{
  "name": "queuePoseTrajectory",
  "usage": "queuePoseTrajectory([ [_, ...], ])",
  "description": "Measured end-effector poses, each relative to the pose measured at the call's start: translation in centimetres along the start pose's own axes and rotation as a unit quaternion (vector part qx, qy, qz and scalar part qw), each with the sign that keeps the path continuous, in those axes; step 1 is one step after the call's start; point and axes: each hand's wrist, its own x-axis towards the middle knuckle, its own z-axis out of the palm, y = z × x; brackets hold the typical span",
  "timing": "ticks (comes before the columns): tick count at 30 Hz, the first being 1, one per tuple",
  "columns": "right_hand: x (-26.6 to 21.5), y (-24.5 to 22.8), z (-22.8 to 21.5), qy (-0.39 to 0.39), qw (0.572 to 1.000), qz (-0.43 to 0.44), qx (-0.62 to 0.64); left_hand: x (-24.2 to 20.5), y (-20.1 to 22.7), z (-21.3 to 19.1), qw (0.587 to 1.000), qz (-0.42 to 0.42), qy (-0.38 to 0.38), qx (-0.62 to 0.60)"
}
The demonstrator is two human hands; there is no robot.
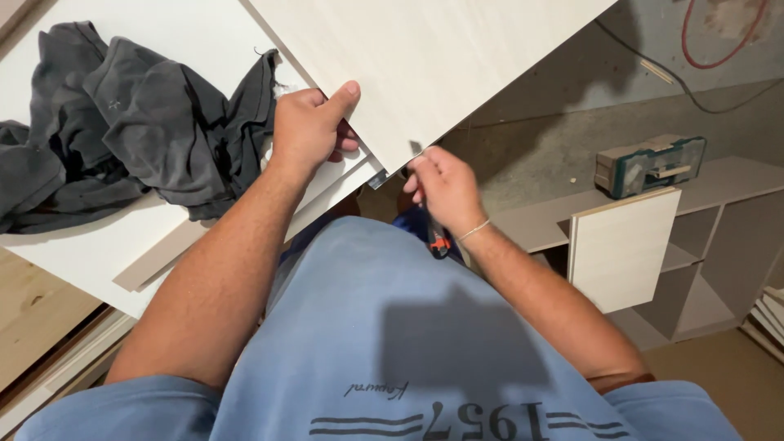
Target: Trim excess laminate from the edges of a wooden board using a utility knife and sand the edges smooth.
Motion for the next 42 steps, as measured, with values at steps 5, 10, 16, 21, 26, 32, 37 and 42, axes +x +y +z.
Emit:
queuePoseTrajectory([
  [5, -1.9, -2.7, 0.6, -0.053, 0.997, 0.031, -0.051, -1.1, 1.7, 0.2, 0.998, -0.039, 0.018, 0.037],
  [10, -2.8, -2.9, 1.5, -0.09, 0.991, 0.039, -0.09, -0.8, 1.2, 0.4, 0.999, -0.026, 0.017, 0.025],
  [16, -3.7, -1.8, 1.1, -0.318, 0.929, -0.025, -0.187, -0.1, 0.1, 0.2, 1.0, -0.019, 0.011, 0.005],
  [21, -1.5, 5.1, -3.2, -0.328, 0.943, 0.016, 0.049, 2.1, -3.2, 0.1, 0.999, 0.02, 0.009, -0.03],
  [26, -3.1, 11.9, -8.4, -0.097, 0.958, 0.202, 0.181, -1.1, -3.0, 0.4, 0.906, 0.238, 0.198, 0.29],
  [32, -0.6, 19.3, -14.7, -0.046, 0.976, 0.212, -0.009, 1.7, 0.3, 4.2, 0.768, 0.498, 0.211, 0.343],
  [37, 6.6, 16.9, -23.1, -0.013, 0.98, 0.128, -0.153, 7.0, 9.5, 12.3, 0.685, 0.569, 0.151, 0.43],
  [42, 13.9, 8.3, -31.0, 0.068, 0.994, 0.053, -0.073, 11.9, 14.3, 17.0, 0.66, 0.497, 0.128, 0.549],
])
